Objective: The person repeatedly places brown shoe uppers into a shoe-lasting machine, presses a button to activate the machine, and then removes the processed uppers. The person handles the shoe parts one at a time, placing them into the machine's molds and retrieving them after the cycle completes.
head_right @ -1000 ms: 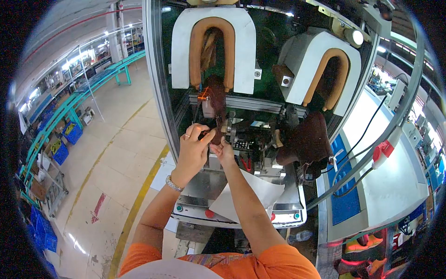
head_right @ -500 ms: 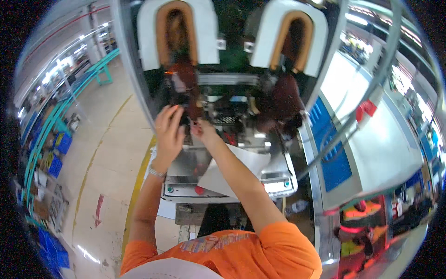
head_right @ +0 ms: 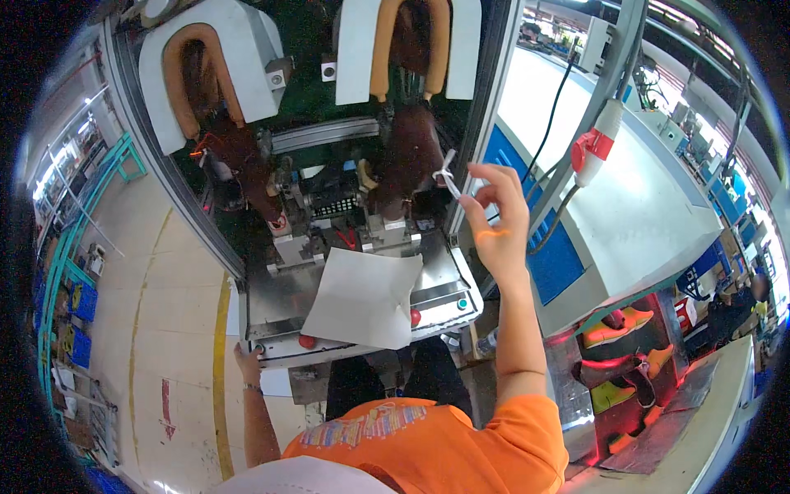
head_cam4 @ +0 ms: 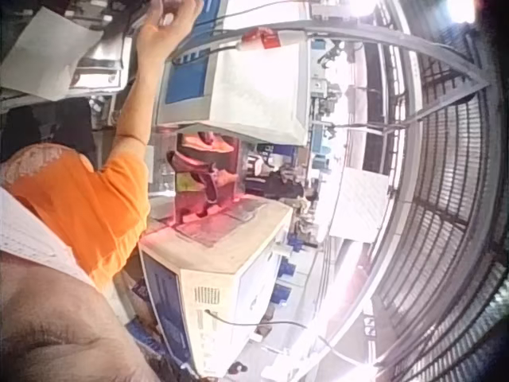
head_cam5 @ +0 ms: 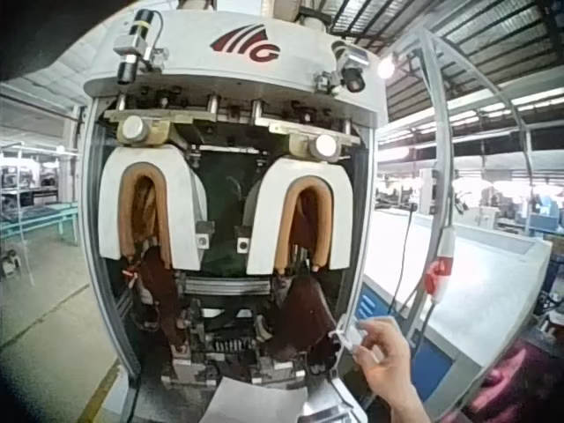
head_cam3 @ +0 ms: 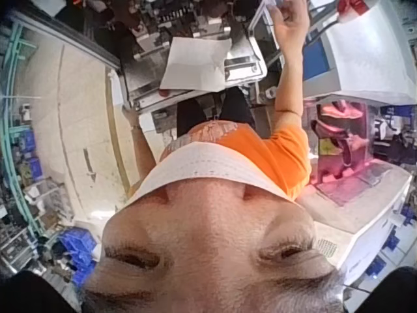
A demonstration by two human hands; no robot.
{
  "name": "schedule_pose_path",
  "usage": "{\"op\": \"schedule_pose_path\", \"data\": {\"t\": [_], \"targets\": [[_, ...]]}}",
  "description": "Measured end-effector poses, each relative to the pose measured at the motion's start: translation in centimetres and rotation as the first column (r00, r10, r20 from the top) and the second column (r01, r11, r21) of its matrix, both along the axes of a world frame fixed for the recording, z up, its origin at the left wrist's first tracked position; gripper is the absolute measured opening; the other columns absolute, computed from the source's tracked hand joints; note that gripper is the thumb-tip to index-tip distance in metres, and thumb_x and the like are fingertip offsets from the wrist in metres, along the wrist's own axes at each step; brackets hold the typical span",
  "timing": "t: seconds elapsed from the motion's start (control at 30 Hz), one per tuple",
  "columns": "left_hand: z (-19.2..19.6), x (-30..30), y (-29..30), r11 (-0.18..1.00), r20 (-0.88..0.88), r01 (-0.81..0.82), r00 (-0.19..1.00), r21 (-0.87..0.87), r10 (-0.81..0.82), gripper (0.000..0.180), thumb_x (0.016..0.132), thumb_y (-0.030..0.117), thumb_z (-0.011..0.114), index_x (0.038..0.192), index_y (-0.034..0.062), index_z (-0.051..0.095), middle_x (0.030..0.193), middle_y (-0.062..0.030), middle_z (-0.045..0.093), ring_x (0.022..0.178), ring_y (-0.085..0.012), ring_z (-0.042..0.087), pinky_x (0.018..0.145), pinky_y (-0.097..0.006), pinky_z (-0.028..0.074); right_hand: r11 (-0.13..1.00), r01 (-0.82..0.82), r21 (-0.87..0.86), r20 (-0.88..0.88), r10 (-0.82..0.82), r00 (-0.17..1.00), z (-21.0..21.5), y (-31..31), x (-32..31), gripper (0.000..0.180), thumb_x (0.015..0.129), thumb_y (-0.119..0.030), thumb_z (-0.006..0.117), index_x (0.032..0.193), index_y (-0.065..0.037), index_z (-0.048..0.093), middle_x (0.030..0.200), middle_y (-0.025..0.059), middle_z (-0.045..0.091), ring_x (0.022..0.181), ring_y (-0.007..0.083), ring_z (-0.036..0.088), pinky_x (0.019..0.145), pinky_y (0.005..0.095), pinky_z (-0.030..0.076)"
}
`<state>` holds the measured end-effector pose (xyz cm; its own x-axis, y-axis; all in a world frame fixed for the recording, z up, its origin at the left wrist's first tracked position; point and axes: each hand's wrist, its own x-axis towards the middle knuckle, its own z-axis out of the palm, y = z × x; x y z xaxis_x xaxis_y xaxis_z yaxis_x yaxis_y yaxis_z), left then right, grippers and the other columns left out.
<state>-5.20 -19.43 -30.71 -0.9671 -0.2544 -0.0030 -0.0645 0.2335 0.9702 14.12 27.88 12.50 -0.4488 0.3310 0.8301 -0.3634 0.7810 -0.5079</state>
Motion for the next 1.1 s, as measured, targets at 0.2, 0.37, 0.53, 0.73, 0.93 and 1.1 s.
{"op": "schedule_pose_path", "data": {"t": [0.2, 0.37, 0.53, 0.73, 0.93, 1.1], "targets": [[8.0, 0.9, 6.5, 0.794, -0.330, -0.186, 0.944, -0.578, -0.019, 0.070, 0.063, 0.004, 0.066, 0.125, -0.0032, 0.035, 0.123, -0.0206, 0.042, 0.116, -0.0353, 0.039, 0.099, -0.039, 0.029, 0.996, -0.078, -0.051, -0.027, 0.076, 0.997, -0.4, 2.8, -0.3, 0.035, 0.072, 0.004, 0.057, 0.106, -0.001, 0.054, 0.093, 0.0055, 0.053, 0.066, 0.0074, 0.046, 0.062, 0.0199, 0.038], [21.5, 5.6, 18.3, 0.906, -0.589, 0.208, 0.701, -0.370, -0.402, 0.043, 0.073, -0.002, 0.056, 0.115, 0.0007, 0.046, 0.121, -0.0157, 0.044, 0.114, -0.0295, 0.041, 0.097, -0.036, 0.031, 0.909, -0.153, -0.388, -0.165, 0.095, 0.982, -3.3, 5.1, 0.7, 0.026, 0.078, 0.004, 0.053, 0.104, -0.001, 0.056, 0.088, 0.0000, 0.056, 0.066, 0.0016, 0.044, 0.062, 0.0163, 0.037], [28.5, 9.8, 25.7, 0.805, -0.643, 0.559, 0.546, -0.199, -0.538, 0.028, 0.081, 0.001, 0.052, 0.109, -0.0005, 0.051, 0.115, -0.0127, 0.049, 0.104, -0.0215, 0.050, 0.089, -0.031, 0.040, 0.806, -0.268, -0.527, -0.193, 0.194, 0.962, -10.1, 2.7, -2.1, 0.016, 0.080, -0.004, 0.056, 0.095, -0.002, 0.058, 0.082, -0.0004, 0.056, 0.065, 0.0039, 0.046, 0.061, 0.0190, 0.038], [36.0, 13.4, 30.9, 0.696, -0.683, 0.671, 0.385, -0.254, -0.621, 0.025, 0.088, 0.002, 0.045, 0.112, -0.0052, 0.048, 0.110, -0.0162, 0.054, 0.098, -0.0225, 0.056, 0.080, -0.032, 0.049, 0.718, -0.360, -0.595, -0.188, 0.312, 0.931, -14.4, -1.9, -3.1, 0.016, 0.078, -0.002, 0.056, 0.094, -0.003, 0.059, 0.084, 0.0043, 0.056, 0.067, 0.0095, 0.051, 0.059, 0.0229, 0.041], [41.7, 11.5, 35.1, 0.884, -0.808, 0.304, 0.375, -0.356, -0.454, 0.043, 0.080, 0.003, 0.059, 0.119, -0.0009, 0.041, 0.109, -0.0119, 0.053, 0.088, -0.0186, 0.055, 0.077, -0.027, 0.043, 0.762, -0.292, -0.578, -0.193, 0.220, 0.956, -14.9, -1.1, -2.1, 0.016, 0.075, 0.003, 0.052, 0.089, -0.002, 0.059, 0.083, 0.0090, 0.055, 0.068, 0.0170, 0.055, 0.060, 0.0257, 0.044], [42.1, 8.9, 37.3, 0.884, -0.808, 0.163, 0.358, -0.439, -0.467, 0.039, 0.072, 0.003, 0.068, 0.106, -0.0007, 0.049, 0.097, -0.0085, 0.055, 0.079, -0.0131, 0.052, 0.069, -0.024, 0.043, 0.720, -0.233, -0.654, -0.196, 0.136, 0.971, -15.2, 1.2, -1.5, 0.015, 0.076, 0.003, 0.050, 0.086, -0.002, 0.060, 0.080, 0.0080, 0.057, 0.064, 0.0149, 0.057, 0.057, 0.0244, 0.044]]}}
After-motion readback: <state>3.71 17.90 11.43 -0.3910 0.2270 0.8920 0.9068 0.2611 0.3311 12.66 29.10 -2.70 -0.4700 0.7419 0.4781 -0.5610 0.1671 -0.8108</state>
